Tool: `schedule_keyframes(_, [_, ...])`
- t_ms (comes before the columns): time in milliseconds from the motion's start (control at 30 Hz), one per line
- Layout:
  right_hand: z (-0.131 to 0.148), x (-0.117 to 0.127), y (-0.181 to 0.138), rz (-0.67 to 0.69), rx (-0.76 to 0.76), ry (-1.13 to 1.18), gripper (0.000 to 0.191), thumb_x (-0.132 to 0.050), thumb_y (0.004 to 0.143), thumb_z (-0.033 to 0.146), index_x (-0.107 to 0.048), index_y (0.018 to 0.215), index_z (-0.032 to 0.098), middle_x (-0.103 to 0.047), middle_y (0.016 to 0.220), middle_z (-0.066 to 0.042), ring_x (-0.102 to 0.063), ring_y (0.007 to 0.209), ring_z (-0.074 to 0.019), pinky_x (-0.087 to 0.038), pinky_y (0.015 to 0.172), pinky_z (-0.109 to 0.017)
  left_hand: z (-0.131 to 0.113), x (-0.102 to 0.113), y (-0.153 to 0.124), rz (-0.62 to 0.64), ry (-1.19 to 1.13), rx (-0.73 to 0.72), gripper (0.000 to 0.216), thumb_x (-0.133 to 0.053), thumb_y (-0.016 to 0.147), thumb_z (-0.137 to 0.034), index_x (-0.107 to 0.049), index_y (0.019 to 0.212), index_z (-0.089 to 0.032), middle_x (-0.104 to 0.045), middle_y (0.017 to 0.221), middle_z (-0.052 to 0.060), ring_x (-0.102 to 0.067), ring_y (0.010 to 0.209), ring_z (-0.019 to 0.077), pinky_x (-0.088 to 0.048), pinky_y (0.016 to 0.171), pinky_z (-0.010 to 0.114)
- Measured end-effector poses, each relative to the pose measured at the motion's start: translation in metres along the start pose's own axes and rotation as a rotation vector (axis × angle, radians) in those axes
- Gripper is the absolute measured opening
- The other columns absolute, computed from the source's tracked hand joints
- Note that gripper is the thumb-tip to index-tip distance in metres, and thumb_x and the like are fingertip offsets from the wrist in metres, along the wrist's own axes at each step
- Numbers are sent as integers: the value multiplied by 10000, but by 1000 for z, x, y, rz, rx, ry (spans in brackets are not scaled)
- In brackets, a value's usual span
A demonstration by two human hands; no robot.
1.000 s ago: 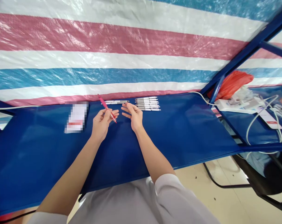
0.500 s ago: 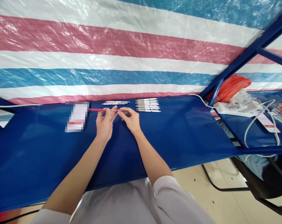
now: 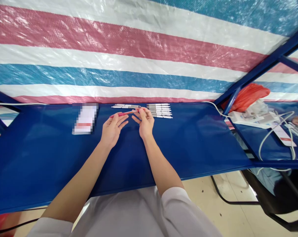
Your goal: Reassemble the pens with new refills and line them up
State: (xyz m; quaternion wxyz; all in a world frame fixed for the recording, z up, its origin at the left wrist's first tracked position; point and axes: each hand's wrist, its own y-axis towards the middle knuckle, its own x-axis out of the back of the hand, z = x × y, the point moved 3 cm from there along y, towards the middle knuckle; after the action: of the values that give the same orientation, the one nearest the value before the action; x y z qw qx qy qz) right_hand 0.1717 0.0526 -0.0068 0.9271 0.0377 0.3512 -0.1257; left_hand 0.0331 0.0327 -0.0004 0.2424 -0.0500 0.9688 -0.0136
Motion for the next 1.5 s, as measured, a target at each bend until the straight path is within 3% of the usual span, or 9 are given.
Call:
schedule_keyframes(133, [13, 3, 12, -120, 46, 167, 89, -573, 900, 349, -576, 942, 271, -645, 858, 82, -734, 828, -116, -608, 725, -282, -10, 12, -2, 106, 295, -146, 376, -580, 905, -522, -691, 1074, -205, -723, 1121, 100, -661, 1116, 252, -520, 947, 401])
schedule_keyframes(233, [22, 3, 18, -118, 60, 292, 93, -465, 961, 336, -543, 941, 289, -580, 792, 101, -672, 699, -64, -589, 772, -291, -23, 24, 2, 103, 654, -334, 390, -456, 969, -500, -696, 1063, -207, -720, 1130, 85, -654, 1115, 241, -490, 990, 391])
schedule_keyframes(333, [21, 6, 20, -119, 57, 416, 185, -378, 999, 327, -519, 886, 292, -492, 693, 110, -471, 491, -41, -536, 663, -225, -26, 28, 8, 160, 1043, -462, 331, -477, 959, -430, -692, 1075, -206, -714, 1150, 81, -629, 1153, 252, -438, 1053, 406])
schedule_keyframes(433, [10, 10, 17, -106, 22, 540, 246, -356, 1003, 321, -510, 816, 277, -415, 626, 91, -338, 452, -73, -426, 527, -208, -18, 28, 15, 272, 1272, -501, 322, -488, 941, -389, -679, 1129, -213, -684, 1230, 104, -551, 1273, 295, -385, 1098, 466])
schedule_keyframes(567, [-2, 14, 14, -43, 84, 615, 298, -372, 975, 413, -524, 769, 261, -341, 609, 65, -322, 501, -108, -382, 539, -249, -6, 29, 21, 357, 1339, -550, 390, -513, 908, -405, -669, 1200, -199, -640, 1308, 147, -497, 1325, 361, -324, 1119, 541])
schedule_keyframes(867, [2, 20, 23, -78, 154, 480, 330, -371, 928, 435, -420, 661, 246, -273, 630, 50, -266, 543, -144, -333, 561, -308, 7, 34, 18, 387, 1413, -558, 490, -583, 862, -491, -632, 1310, -300, -512, 1469, 83, -381, 1404, 392, -136, 1180, 602])
schedule_keyframes(1233, [1, 24, 27, -60, 163, 559, 224, -364, 900, 314, -405, 691, 242, -199, 648, 61, -234, 544, -141, -310, 536, -288, 9, 35, 18, 404, 1440, -572, 505, -585, 862, -494, -616, 1332, -314, -508, 1469, 77, -389, 1396, 405, -143, 1170, 622])
schedule_keyframes(1500, [2, 25, 26, -104, 177, 433, 227, -349, 882, 261, -325, 658, 240, -159, 638, 61, -209, 536, -144, -310, 523, -291, 9, 36, 18, 390, 1400, -563, 500, -614, 841, -485, -630, 1314, -324, -516, 1462, 63, -391, 1396, 400, -120, 1179, 613])
